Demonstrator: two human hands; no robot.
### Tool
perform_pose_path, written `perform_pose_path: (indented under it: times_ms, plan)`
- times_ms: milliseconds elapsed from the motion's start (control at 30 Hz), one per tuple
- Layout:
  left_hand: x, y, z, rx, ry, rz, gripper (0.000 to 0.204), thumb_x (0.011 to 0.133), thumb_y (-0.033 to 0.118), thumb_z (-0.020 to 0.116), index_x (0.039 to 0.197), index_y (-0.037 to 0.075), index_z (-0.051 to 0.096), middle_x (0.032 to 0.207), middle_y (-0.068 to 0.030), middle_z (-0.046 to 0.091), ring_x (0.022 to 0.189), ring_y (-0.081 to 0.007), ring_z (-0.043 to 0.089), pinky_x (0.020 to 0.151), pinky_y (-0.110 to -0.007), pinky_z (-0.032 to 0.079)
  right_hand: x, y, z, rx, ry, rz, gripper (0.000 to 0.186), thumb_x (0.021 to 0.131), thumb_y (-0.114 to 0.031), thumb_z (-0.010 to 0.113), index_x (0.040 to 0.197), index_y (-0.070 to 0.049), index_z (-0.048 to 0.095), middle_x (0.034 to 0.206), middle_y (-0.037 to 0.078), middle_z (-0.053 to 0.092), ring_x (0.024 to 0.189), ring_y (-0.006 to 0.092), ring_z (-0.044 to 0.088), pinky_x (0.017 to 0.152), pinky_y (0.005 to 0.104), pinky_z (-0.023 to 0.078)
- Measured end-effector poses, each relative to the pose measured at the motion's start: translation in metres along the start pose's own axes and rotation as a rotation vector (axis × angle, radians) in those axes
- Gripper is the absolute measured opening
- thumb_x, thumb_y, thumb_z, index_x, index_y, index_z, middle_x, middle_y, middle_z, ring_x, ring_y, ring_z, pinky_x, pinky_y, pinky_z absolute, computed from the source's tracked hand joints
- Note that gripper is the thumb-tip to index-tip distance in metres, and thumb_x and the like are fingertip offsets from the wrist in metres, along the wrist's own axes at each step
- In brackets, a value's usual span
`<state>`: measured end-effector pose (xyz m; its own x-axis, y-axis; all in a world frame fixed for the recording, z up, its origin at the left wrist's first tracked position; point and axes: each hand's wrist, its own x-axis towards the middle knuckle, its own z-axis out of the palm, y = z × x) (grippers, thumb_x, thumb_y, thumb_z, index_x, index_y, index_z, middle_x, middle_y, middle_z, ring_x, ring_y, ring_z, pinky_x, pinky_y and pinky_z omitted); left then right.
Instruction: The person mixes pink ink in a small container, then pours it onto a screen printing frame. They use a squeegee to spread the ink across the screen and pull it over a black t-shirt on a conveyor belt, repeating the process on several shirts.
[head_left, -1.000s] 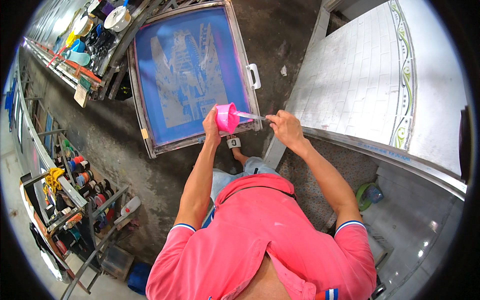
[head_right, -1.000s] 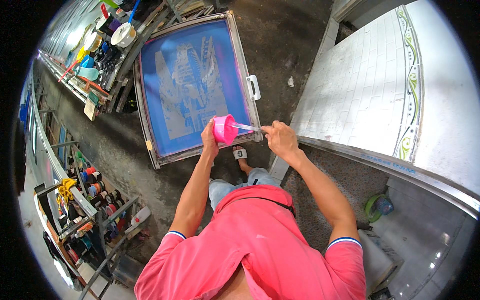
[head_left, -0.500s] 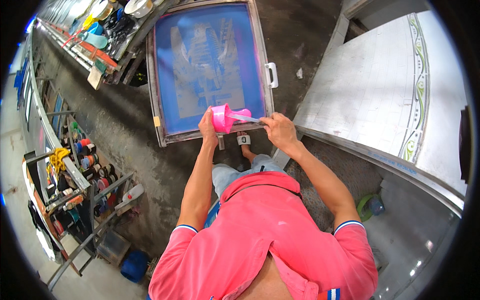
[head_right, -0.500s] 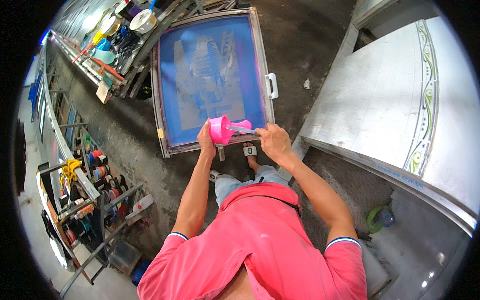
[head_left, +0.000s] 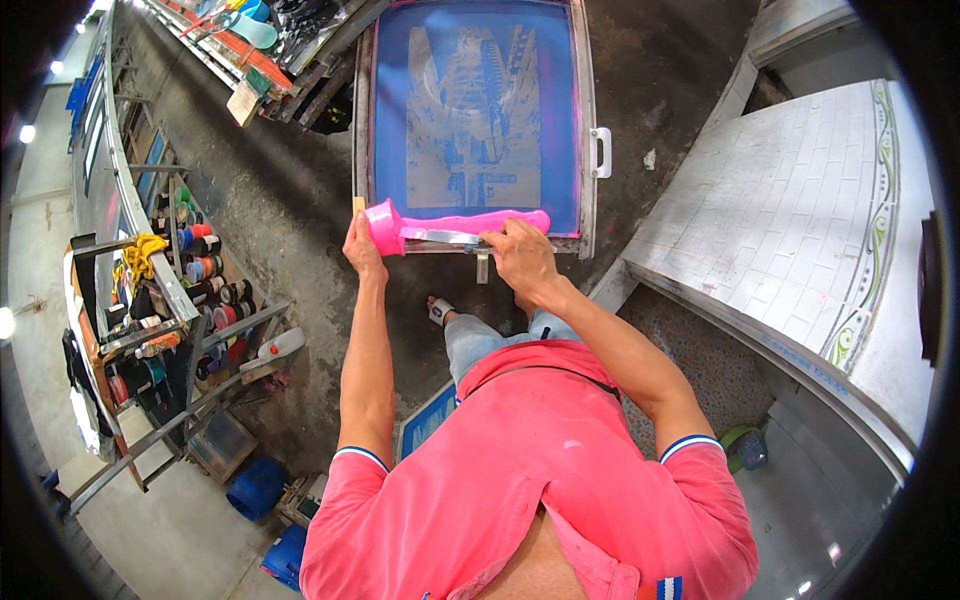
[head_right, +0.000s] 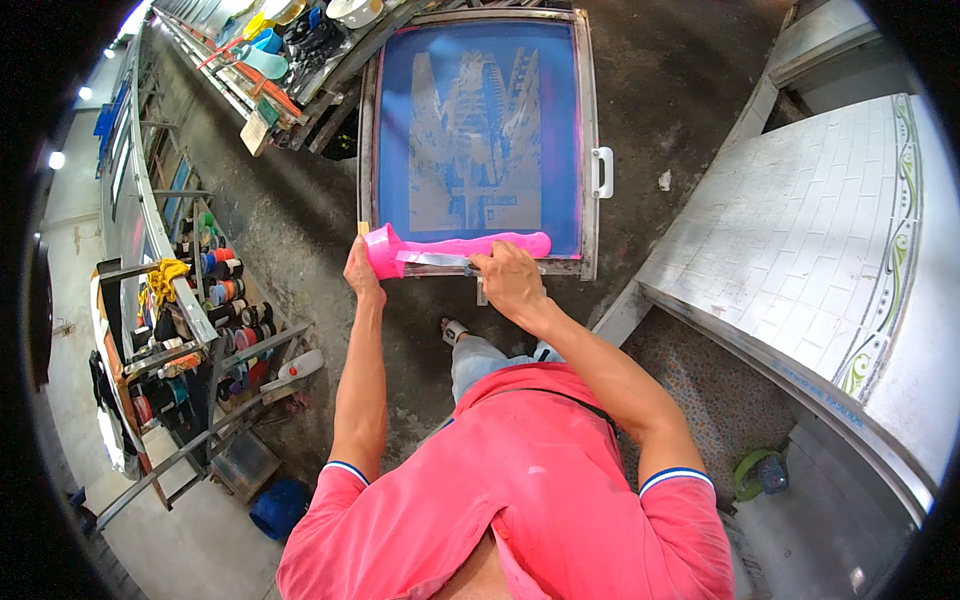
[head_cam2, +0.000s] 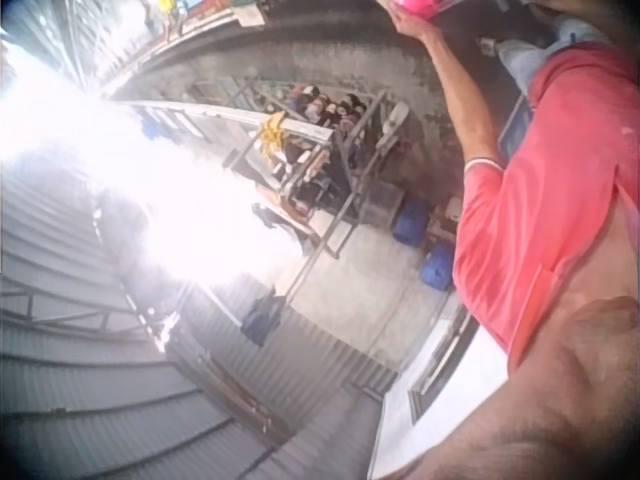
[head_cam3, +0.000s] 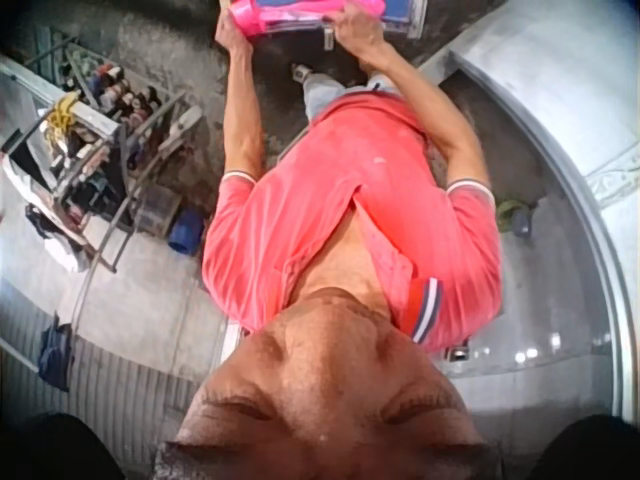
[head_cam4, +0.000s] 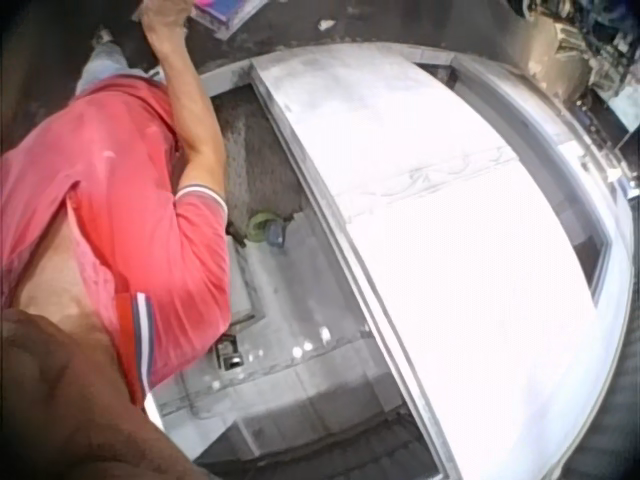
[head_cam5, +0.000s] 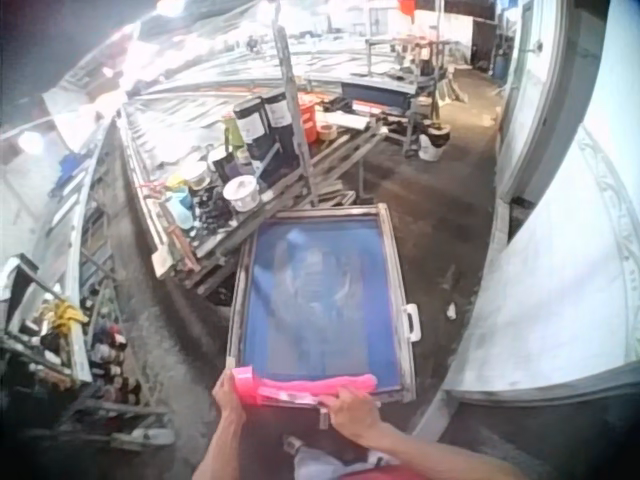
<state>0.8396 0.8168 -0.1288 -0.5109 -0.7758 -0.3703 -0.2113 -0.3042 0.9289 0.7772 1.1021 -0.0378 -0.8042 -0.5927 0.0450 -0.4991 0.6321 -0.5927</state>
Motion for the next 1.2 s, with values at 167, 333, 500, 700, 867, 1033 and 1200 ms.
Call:
perform_pose_path:
  times_ms: [167,333,500,700,867,1033,1200]
  plan:
    - [0.012,0.014,-0.012,0.003,0.026,0.07,0.045,0.095,0.027,0.061,0.128,-0.004,0.055,0.114,-0.0086,0.064,0.098,-0.0147,0.062,0.086,-0.028,0.049,0.004,-0.008,0.004,0.017,0.004,0.008,0.022,0.079,-0.009,0.063,0.1,-0.013,0.071,0.081,0.011,0.057,0.084,0.0287,0.06,0.075,0.0414,0.049]
    - [-0.005,0.009,0.013,0.054,0.038,0.083,0.041,0.095,0.029,0.06,0.123,-0.001,0.056,0.099,-0.0032,0.062,0.084,-0.0109,0.058,0.076,-0.026,0.048,-0.008,0.005,-0.007,0.011,0.04,-0.001,0.024,0.08,-0.01,0.057,0.098,-0.013,0.072,0.081,0.013,0.059,0.083,0.0289,0.061,0.072,0.0415,0.048]
    - [-0.042,-0.019,0.056,0.137,-0.006,0.035,0.043,0.095,0.033,0.059,0.123,0.0,0.052,0.101,-0.006,0.056,0.09,-0.0146,0.052,0.081,-0.029,0.045,-0.033,0.04,-0.043,-0.015,0.052,0.04,0.021,0.078,-0.011,0.063,0.096,-0.013,0.072,0.082,0.011,0.059,0.083,0.0278,0.061,0.072,0.041,0.048]
    - [-0.094,-0.07,0.119,0.328,-0.058,0.039,0.049,0.095,0.036,0.059,0.126,0.0,0.049,0.109,-0.011,0.054,0.1,-0.0212,0.051,0.09,-0.034,0.042,-0.078,0.094,-0.089,-0.037,-0.006,0.153,0.023,0.075,-0.011,0.07,0.098,-0.012,0.072,0.084,0.009,0.059,0.085,0.0285,0.061,0.076,0.0391,0.049]
    - [-0.152,-0.064,0.173,0.456,-0.155,0.043,0.059,0.093,0.043,0.058,0.13,-0.002,0.045,0.12,-0.0203,0.048,0.113,-0.0294,0.047,0.098,-0.04,0.038,-0.103,0.116,-0.123,-0.027,-0.033,0.281,0.023,0.076,-0.01,0.069,0.099,-0.011,0.072,0.085,0.008,0.06,0.084,0.0282,0.06,0.074,0.0386,0.049]
    - [-0.169,-0.059,0.19,0.423,-0.219,0.044,0.065,0.092,0.048,0.056,0.131,-0.002,0.043,0.125,-0.0265,0.044,0.122,-0.0392,0.041,0.105,-0.044,0.031,-0.111,0.123,-0.135,-0.029,-0.037,0.336,0.023,0.077,-0.01,0.07,0.1,-0.012,0.072,0.086,0.008,0.061,0.085,0.0278,0.061,0.074,0.0387,0.048]
    - [-0.138,-0.06,0.165,0.506,-0.096,0.104,0.059,0.094,0.043,0.058,0.128,-0.003,0.045,0.124,-0.0212,0.049,0.115,-0.0312,0.048,0.1,-0.04,0.038,-0.096,0.117,-0.115,-0.023,-0.018,0.224,0.024,0.077,-0.01,0.069,0.1,-0.013,0.072,0.085,0.009,0.06,0.086,0.0278,0.06,0.076,0.0386,0.048]
